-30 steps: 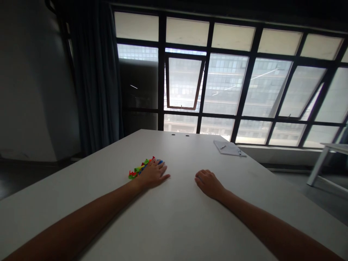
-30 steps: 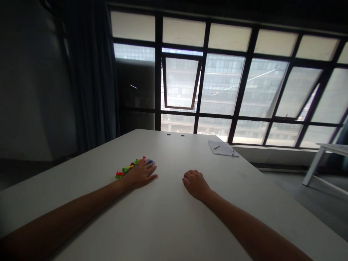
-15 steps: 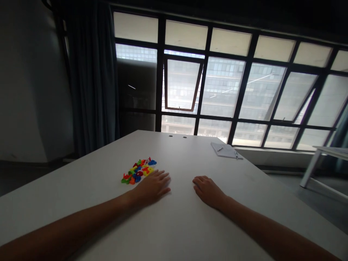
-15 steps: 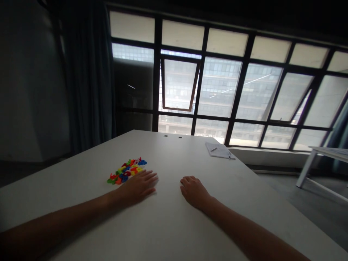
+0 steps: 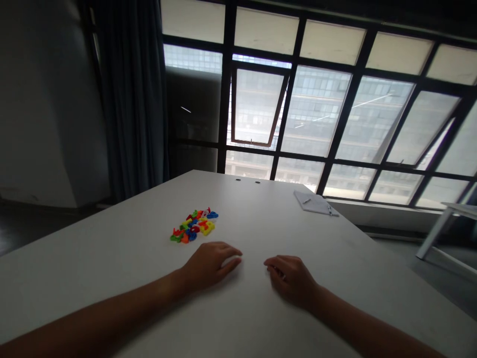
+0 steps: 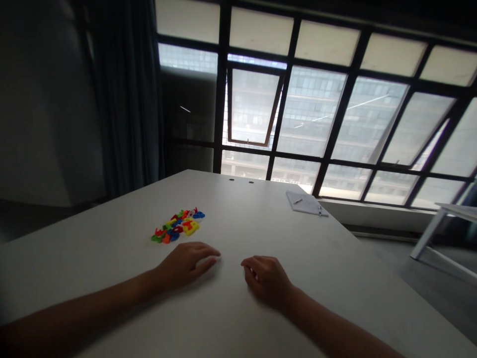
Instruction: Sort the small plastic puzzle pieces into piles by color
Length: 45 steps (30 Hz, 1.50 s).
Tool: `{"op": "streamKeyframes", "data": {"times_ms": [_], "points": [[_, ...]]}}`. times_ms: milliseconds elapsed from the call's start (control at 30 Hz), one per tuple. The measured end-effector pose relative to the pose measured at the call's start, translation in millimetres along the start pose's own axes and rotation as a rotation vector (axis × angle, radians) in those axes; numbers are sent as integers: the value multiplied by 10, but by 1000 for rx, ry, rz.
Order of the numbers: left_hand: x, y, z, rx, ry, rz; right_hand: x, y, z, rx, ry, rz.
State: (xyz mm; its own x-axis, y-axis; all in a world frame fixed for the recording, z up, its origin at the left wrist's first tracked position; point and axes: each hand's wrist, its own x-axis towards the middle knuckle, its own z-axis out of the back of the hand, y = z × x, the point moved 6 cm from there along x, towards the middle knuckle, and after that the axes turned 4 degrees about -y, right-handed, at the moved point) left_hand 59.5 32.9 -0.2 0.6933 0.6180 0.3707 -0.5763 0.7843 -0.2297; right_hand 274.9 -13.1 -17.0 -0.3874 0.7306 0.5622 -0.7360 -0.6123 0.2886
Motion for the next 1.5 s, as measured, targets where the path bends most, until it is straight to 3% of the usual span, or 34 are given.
{"op": "streamKeyframes", "data": {"times_ms": [133,300,367,833,1500], "points": [[-29,40,-16,43,-29,-16,17,-95,32,-93,-28,-55],[-99,105,-287,65,244,-81,-73,-307,-214,-114,362,-167],[-115,140,-354,60,309,-80,-105,-337,-274,-95,452,-194],[-92,141,-321,0,345,8,-54,-269,-204,-118,540,-247],[-88,229,-392,12,332,-21,-32,-217,-173,-110,539,-283]]}}
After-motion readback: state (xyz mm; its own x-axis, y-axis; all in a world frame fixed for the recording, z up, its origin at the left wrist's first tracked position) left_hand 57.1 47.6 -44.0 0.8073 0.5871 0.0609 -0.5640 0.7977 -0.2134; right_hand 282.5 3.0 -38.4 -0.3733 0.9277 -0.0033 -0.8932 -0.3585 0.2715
